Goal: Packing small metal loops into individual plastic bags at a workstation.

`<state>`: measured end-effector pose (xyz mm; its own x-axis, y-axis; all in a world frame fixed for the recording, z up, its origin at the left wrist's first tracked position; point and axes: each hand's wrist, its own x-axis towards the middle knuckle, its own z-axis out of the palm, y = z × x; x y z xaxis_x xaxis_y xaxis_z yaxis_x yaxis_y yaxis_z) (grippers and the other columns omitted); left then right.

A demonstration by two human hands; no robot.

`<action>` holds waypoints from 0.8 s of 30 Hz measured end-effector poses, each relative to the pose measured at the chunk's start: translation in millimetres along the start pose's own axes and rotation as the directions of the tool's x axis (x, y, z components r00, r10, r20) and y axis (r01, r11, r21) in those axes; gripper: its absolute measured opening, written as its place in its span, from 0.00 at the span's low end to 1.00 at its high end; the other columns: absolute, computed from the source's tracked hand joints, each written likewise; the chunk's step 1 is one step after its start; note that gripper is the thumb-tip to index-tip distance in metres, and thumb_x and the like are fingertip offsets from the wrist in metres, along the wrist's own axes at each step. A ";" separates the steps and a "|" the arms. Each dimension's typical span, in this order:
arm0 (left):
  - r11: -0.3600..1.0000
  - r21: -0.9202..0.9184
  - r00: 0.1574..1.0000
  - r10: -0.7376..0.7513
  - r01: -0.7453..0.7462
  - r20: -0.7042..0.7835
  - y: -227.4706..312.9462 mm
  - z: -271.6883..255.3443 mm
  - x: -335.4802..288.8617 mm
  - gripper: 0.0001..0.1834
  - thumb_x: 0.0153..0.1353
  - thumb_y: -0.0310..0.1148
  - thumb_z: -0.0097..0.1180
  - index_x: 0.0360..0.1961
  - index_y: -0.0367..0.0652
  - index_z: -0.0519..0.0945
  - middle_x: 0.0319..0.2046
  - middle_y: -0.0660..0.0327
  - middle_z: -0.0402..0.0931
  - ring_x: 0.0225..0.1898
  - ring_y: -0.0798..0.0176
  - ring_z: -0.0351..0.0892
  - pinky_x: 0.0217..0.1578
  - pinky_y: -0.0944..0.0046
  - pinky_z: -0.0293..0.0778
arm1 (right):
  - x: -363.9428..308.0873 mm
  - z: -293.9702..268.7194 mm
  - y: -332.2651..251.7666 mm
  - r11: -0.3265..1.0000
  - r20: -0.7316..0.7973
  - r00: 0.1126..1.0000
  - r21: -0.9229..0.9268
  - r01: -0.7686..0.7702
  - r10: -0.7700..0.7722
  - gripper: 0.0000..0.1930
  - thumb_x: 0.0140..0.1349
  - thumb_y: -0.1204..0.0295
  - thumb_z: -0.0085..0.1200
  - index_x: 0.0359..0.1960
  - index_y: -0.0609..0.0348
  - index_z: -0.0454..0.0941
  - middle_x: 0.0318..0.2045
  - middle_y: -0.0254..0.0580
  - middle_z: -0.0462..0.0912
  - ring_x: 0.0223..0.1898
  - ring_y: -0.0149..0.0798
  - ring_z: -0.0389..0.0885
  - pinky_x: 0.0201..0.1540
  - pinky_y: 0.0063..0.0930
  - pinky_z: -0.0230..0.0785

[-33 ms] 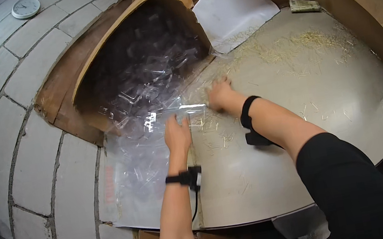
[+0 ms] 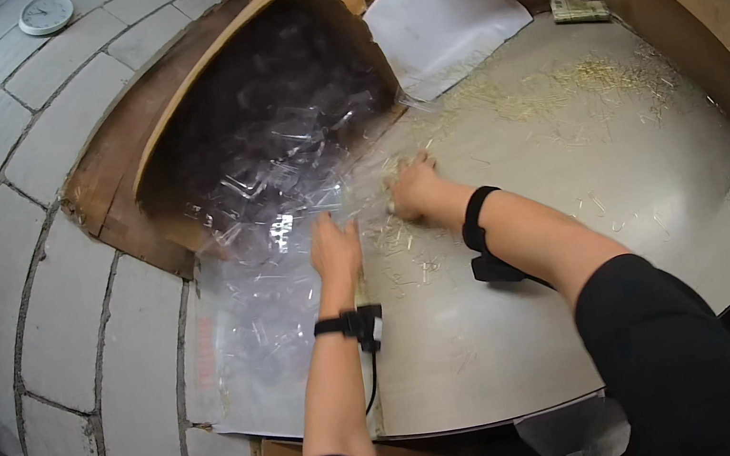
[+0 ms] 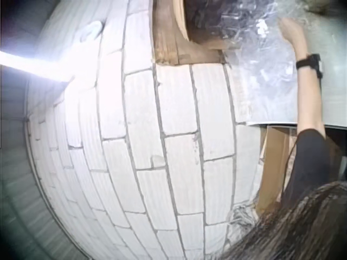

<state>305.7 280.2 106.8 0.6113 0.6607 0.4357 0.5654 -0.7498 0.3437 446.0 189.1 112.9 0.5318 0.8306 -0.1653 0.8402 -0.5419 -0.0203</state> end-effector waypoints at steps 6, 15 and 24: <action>0.976 0.067 0.968 -0.214 0.207 0.130 -8.3 36.4 4.9 0.22 0.50 0.38 0.62 0.44 0.35 0.75 0.44 0.45 0.75 0.44 0.44 0.76 0.43 0.50 0.71 | -73.1 55.4 52.4 0.936 -0.123 0.934 0.073 0.346 -0.336 0.31 0.65 0.55 0.37 0.66 0.58 0.54 0.67 0.60 0.49 0.68 0.61 0.47 0.67 0.44 0.47; 0.986 -0.038 0.966 -0.152 0.164 0.210 9.2 5.2 -57.1 0.13 0.52 0.32 0.58 0.39 0.38 0.77 0.37 0.47 0.78 0.43 0.44 0.77 0.42 0.50 0.72 | -217.9 66.5 104.5 0.945 -0.089 0.959 0.167 0.282 -0.271 0.29 0.66 0.61 0.37 0.66 0.59 0.53 0.68 0.55 0.48 0.70 0.51 0.41 0.70 0.37 0.40; 0.866 0.394 0.947 0.317 -0.308 0.044 6.9 -28.5 -93.9 0.07 0.52 0.24 0.56 0.34 0.36 0.75 0.40 0.49 0.72 0.39 0.42 0.77 0.38 0.52 0.74 | -235.1 61.6 57.5 0.957 -0.053 0.997 0.282 0.068 -0.055 0.31 0.67 0.48 0.31 0.68 0.46 0.51 0.69 0.51 0.44 0.70 0.58 0.36 0.66 0.63 0.32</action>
<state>236.4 211.9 91.9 0.7828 0.3900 0.4849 0.5194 -0.8387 -0.1640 362.7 -45.2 89.8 0.4898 0.8647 -0.1110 0.8101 -0.4985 -0.3085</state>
